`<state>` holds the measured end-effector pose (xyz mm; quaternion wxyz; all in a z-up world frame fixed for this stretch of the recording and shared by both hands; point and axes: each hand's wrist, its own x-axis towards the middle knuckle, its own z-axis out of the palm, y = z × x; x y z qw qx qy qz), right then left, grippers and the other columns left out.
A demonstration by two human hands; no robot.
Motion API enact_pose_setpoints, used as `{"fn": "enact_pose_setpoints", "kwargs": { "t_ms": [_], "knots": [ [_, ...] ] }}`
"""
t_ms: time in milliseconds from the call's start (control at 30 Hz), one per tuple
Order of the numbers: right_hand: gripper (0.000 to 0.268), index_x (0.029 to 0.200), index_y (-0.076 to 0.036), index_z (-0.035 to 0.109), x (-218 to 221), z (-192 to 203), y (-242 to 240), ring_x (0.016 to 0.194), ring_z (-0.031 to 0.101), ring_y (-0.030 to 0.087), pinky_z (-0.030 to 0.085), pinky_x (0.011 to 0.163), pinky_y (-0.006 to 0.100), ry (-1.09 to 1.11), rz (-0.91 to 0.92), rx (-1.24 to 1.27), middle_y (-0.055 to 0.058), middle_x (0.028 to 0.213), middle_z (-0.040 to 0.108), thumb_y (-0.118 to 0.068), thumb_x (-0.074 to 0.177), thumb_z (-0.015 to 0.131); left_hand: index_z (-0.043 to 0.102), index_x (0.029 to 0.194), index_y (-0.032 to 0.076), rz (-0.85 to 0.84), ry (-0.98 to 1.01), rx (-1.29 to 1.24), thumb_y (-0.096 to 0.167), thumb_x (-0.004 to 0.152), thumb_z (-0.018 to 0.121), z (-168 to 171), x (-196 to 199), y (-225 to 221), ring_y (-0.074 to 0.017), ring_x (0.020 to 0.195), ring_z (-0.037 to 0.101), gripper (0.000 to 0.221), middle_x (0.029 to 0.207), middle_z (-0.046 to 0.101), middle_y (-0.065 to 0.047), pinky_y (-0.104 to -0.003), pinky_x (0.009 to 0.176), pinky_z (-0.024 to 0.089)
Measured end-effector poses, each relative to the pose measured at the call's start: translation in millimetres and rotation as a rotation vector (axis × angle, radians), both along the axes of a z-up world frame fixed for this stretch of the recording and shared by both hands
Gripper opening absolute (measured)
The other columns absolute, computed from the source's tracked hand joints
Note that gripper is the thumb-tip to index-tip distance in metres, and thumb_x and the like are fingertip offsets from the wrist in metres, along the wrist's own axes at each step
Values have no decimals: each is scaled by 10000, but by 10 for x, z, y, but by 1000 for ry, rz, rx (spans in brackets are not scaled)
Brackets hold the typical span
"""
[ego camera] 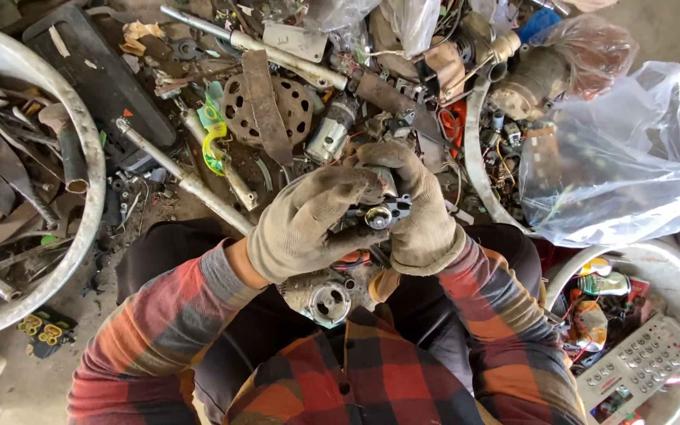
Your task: The recorder uses various tools to disassemble and inspect a small electric motor amidst a pile of mechanical parts.
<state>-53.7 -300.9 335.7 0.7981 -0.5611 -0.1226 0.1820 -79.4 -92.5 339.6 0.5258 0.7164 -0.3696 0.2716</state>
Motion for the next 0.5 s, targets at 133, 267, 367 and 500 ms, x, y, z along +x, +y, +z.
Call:
{"fn": "enact_pose_setpoints", "kwargs": {
  "t_ms": [133,267,367,500],
  "knots": [
    [537,1365,-43,595,10,63,7,1208,668,195,568,1079,356,-21,-5,-35,94,1319,651,29,883,822,399,1479,220,23,130,111,162,802,960,-6,-3,24,-323,1120,691,880,1284,599,-131,-444,920,614],
    [505,1334,-45,587,123,141,41,1193,679,207,582,1064,360,-260,-18,14,119,1382,632,-72,893,832,292,1580,158,-70,-55,20,77,909,929,-30,7,16,-305,1168,681,928,1322,592,-104,-425,942,609],
    [548,1322,-56,563,224,161,-69,1195,686,226,613,1028,370,-592,-62,-56,125,1386,614,-140,866,855,298,1581,146,-83,-104,-43,35,903,926,-124,46,-46,-298,1157,687,930,1284,589,-106,-436,977,629],
    [493,1245,-42,558,275,117,-337,1134,728,281,696,895,405,-1001,-305,-359,143,1352,582,-77,882,890,462,1432,104,106,-126,-37,77,804,964,-63,28,-6,-268,1041,672,804,1127,608,-96,-407,918,622]
  ]
}}
